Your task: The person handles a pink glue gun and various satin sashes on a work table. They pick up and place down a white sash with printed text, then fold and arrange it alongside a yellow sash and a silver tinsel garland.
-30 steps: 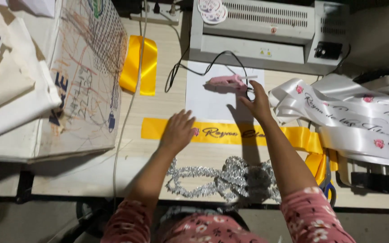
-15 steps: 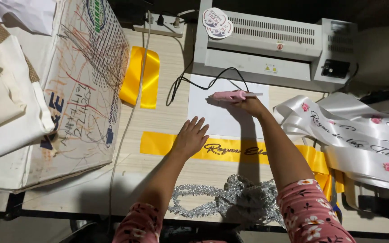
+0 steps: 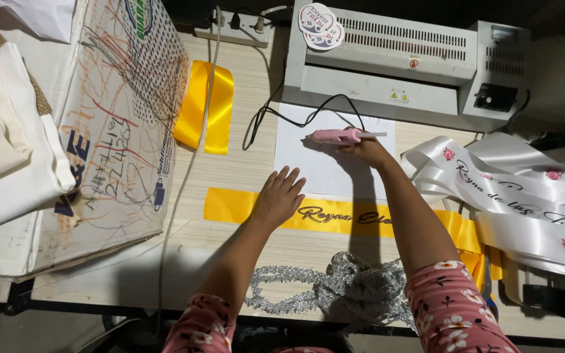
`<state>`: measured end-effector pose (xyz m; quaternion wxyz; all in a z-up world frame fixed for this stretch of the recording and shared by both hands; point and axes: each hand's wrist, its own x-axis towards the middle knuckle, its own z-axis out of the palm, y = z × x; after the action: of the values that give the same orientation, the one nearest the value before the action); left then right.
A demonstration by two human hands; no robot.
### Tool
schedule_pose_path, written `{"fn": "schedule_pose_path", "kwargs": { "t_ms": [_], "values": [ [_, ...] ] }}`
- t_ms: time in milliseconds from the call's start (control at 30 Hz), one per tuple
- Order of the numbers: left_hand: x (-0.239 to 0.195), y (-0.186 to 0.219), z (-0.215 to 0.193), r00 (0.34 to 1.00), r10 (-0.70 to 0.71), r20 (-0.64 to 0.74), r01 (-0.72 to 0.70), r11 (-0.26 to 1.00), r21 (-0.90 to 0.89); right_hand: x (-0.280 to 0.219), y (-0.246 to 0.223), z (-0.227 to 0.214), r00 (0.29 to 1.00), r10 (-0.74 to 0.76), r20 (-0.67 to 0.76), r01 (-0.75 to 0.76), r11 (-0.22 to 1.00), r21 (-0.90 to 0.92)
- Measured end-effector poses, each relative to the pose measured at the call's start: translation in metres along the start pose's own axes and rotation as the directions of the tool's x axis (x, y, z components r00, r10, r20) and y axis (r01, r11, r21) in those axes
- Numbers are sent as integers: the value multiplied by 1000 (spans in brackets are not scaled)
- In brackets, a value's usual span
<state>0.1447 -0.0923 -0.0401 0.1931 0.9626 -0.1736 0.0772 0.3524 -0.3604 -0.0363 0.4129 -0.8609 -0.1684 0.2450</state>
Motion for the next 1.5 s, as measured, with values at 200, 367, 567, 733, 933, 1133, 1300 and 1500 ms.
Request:
{"fn": "schedule_pose_path", "kwargs": {
  "t_ms": [200, 367, 567, 733, 933, 1133, 1300, 1500],
  "values": [
    [1, 1, -2, 1000, -11, -1, 11, 1000, -9, -4, -10, -1, 999, 53, -9, -53, 999, 3],
    [1, 4, -5, 1000, -3, -14, 3, 1000, -15, -4, -3, -1, 999, 17, -28, -18, 1000, -17],
    [10, -15, -31, 994, -43, -97, 32, 992, -120, -14, -31, -5, 999, 33, -37, -30, 998, 59],
    [5, -66, -60, 854, -381, -354, 397, 917, -31, -28, -52, -13, 996, -12, -88, 19, 997, 77],
    [-10, -134, -25, 866, -398, -303, 474, 846, 246, -49, -47, -22, 977, -140, -159, 127, 988, -87],
    [1, -117, -52, 852, -432, -296, 485, 864, 135, -100, -33, -31, 963, -12, -271, 21, 999, 30],
    [36, -84, -96, 771, -341, -538, 324, 937, -130, -133, -97, -44, 841, -98, -531, 65, 995, -81],
    [54, -63, -136, 740, -371, -561, 260, 927, -269, -125, -138, -38, 774, -42, -632, -79, 984, -162]
  ]
}}
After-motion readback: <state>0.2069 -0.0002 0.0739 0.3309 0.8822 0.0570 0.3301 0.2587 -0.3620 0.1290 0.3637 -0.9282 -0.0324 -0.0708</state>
